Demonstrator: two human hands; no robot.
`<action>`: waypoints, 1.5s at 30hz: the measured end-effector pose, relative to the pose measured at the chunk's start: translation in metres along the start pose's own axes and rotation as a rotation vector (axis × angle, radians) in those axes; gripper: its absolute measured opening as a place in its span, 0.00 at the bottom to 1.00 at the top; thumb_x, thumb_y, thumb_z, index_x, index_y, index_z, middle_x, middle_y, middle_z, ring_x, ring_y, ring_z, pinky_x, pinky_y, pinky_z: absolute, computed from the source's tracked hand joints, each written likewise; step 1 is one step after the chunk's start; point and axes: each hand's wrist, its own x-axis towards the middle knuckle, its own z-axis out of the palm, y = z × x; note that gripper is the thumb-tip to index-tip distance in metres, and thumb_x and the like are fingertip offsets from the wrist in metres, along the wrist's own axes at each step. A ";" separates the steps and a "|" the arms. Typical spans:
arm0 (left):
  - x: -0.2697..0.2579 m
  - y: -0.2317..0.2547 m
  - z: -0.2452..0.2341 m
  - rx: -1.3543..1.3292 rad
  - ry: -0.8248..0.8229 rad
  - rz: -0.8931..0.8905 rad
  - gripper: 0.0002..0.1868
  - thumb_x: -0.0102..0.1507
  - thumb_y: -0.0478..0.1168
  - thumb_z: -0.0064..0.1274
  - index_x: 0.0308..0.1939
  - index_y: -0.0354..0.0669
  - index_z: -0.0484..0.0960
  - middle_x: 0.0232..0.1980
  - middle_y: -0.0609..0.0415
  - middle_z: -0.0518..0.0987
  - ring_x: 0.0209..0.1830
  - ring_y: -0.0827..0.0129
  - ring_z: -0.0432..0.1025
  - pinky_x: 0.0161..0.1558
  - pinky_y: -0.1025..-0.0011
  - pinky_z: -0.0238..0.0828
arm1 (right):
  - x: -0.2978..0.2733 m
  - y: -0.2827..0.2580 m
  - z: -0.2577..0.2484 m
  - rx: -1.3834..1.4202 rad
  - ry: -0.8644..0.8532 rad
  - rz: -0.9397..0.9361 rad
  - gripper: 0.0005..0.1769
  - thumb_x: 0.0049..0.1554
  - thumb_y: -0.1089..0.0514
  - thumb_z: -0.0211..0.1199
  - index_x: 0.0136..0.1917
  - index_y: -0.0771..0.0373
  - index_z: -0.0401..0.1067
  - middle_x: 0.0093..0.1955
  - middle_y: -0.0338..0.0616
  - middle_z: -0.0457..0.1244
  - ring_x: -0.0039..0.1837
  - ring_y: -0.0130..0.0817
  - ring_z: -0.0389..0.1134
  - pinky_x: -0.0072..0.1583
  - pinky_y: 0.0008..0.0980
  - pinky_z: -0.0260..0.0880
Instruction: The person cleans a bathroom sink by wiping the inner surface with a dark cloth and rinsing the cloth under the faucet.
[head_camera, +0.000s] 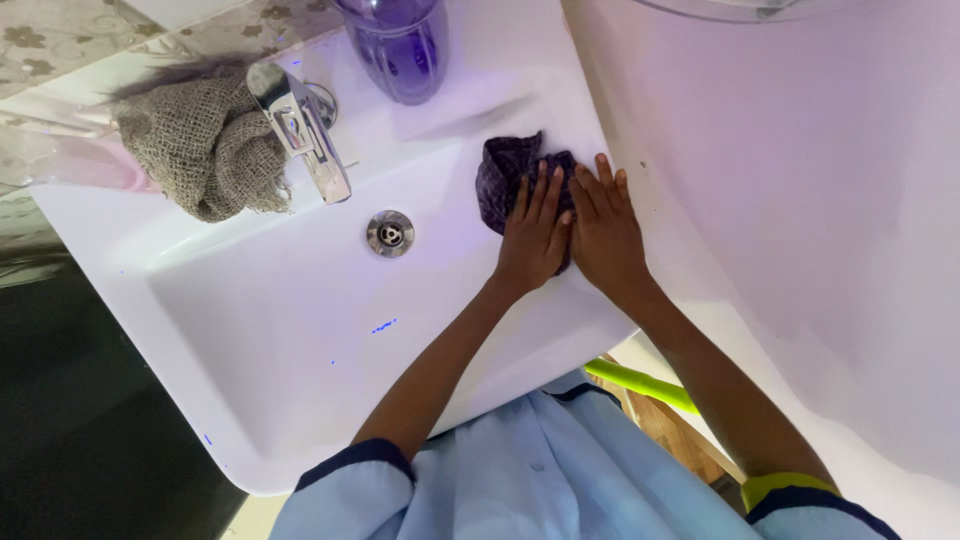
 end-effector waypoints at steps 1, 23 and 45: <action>-0.009 -0.001 -0.010 -0.045 -0.050 0.024 0.29 0.80 0.48 0.28 0.83 0.40 0.51 0.87 0.47 0.51 0.91 0.52 0.40 0.88 0.48 0.36 | -0.005 -0.004 0.002 0.047 -0.011 0.015 0.26 0.63 0.63 0.55 0.74 0.72 0.65 0.79 0.56 0.55 0.85 0.54 0.46 0.82 0.54 0.40; -0.174 -0.036 -0.075 0.382 -0.201 -0.255 0.34 0.70 0.52 0.37 0.75 0.34 0.61 0.78 0.42 0.60 0.79 0.51 0.53 0.75 0.44 0.39 | -0.069 -0.128 0.075 0.211 -0.285 -0.063 0.31 0.60 0.44 0.53 0.73 0.55 0.67 0.79 0.49 0.53 0.80 0.60 0.45 0.73 0.68 0.35; -0.291 0.023 -0.346 -0.719 -0.083 -0.625 0.17 0.63 0.48 0.64 0.44 0.38 0.82 0.30 0.58 0.75 0.29 0.77 0.66 0.33 0.74 0.64 | -0.068 -0.241 -0.030 1.624 -0.594 0.299 0.16 0.57 0.62 0.65 0.58 0.67 0.70 0.58 0.47 0.69 0.63 0.35 0.68 0.68 0.37 0.67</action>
